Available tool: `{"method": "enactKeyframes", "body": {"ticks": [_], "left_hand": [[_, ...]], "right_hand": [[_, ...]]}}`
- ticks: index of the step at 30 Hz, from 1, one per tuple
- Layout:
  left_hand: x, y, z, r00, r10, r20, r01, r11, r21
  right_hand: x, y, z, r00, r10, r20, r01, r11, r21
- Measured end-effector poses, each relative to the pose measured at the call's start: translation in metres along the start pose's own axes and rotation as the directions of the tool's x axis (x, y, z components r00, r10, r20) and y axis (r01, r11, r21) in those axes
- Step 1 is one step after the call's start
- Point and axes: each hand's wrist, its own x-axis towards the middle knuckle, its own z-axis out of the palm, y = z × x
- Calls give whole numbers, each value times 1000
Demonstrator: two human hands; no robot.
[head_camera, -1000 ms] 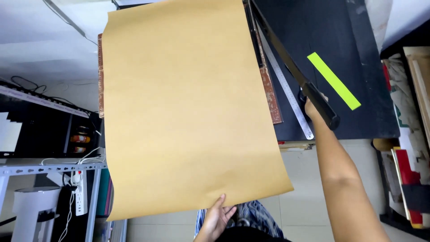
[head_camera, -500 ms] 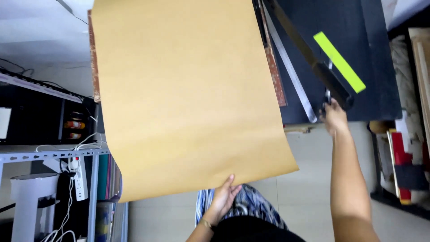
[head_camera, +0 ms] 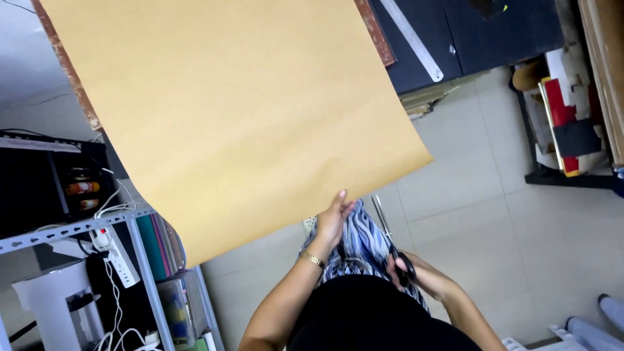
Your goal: The person unfolds a large sheet of brown paper, cuts it in half with scissors, then uses a paper cutter to trim the pieces into smaller rectangles. The cut pieces are stacked on the table.
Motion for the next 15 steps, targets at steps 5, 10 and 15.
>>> {"method": "enactKeyframes", "body": {"ticks": [5, 10, 15], "left_hand": [[61, -52, -34, 981, 189, 51, -188, 982, -25], [58, -58, -31, 981, 194, 4, -193, 980, -36], [53, -65, -28, 984, 178, -26, -180, 980, -86]], "right_hand": [[30, 12, -2, 972, 143, -188, -159, 985, -73], [56, 1, -17, 983, 135, -124, -156, 970, -186], [59, -20, -18, 982, 163, -100, -181, 961, -210]]}}
